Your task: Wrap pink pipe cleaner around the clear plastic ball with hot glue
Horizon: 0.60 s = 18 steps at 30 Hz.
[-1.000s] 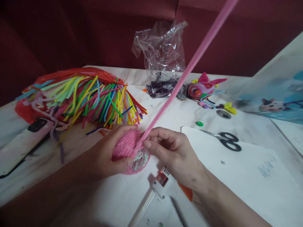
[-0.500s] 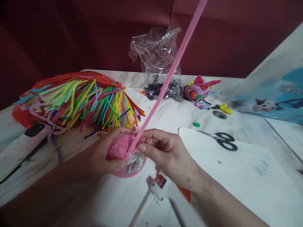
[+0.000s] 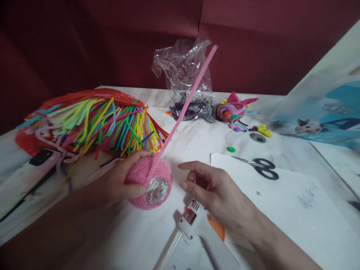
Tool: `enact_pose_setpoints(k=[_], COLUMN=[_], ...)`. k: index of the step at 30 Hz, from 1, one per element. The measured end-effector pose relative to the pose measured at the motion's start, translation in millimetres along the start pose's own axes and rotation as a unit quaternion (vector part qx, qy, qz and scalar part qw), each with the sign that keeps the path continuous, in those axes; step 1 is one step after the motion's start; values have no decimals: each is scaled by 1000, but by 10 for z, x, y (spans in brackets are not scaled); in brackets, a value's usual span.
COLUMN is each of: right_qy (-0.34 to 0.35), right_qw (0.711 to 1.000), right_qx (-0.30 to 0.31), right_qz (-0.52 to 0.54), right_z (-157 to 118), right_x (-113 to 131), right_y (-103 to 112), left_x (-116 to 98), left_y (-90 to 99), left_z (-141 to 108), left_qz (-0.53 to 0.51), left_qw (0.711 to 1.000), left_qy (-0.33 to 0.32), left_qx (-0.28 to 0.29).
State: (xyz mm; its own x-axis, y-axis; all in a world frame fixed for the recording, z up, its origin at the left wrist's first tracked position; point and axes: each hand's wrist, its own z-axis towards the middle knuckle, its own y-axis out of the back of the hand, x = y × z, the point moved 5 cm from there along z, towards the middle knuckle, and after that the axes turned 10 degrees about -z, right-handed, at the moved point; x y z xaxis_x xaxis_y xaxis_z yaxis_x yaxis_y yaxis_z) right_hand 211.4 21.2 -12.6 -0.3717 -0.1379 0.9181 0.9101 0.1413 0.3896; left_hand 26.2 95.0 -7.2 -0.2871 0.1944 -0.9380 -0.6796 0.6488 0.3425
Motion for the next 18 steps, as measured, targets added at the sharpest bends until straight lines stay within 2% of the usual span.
enact_pose_setpoints(k=[1, 2, 4, 5, 7, 8, 10, 13, 16, 18], right_qy=[-6, 35, 121, 162, 183, 202, 178, 111, 76, 72], right_qw=[999, 980, 892, 848, 790, 772, 764, 775, 799, 820], right_qx=[5, -7, -45, -52, -84, -88, -49, -6, -5, -38], right_qz=[-49, -194, -434, -502, -579, -597, -619, -622, -597, -566], right_z=[-86, -180, -387, -491, -669, -747, -842, -898, -897, -903], right_x=[-29, -14, 12, 10, -45, -74, -201, -368, -431, -415], right_y=[24, 51, 55, 23, -19, -64, -164, -279, -279, -153], left_x=[23, 44, 81, 98, 119, 124, 127, 121, 100, 83], left_y=[11, 23, 39, 43, 53, 55, 56, 42, 26, 24], left_z=[5, 9, 19, 23, 32, 36, 44, 53, 49, 34], left_qz=[-8, -18, -42, -51, -58, -60, -62, -72, -73, -72], left_qw=[1000, 1000, 999, 998, 998, 998, 998, 997, 997, 997], left_qy=[4, 8, 15, 20, 25, 24, 20, 18, 20, 23], left_qx=[-1, -3, -1, 1, -1, -3, -10, -15, -9, -6])
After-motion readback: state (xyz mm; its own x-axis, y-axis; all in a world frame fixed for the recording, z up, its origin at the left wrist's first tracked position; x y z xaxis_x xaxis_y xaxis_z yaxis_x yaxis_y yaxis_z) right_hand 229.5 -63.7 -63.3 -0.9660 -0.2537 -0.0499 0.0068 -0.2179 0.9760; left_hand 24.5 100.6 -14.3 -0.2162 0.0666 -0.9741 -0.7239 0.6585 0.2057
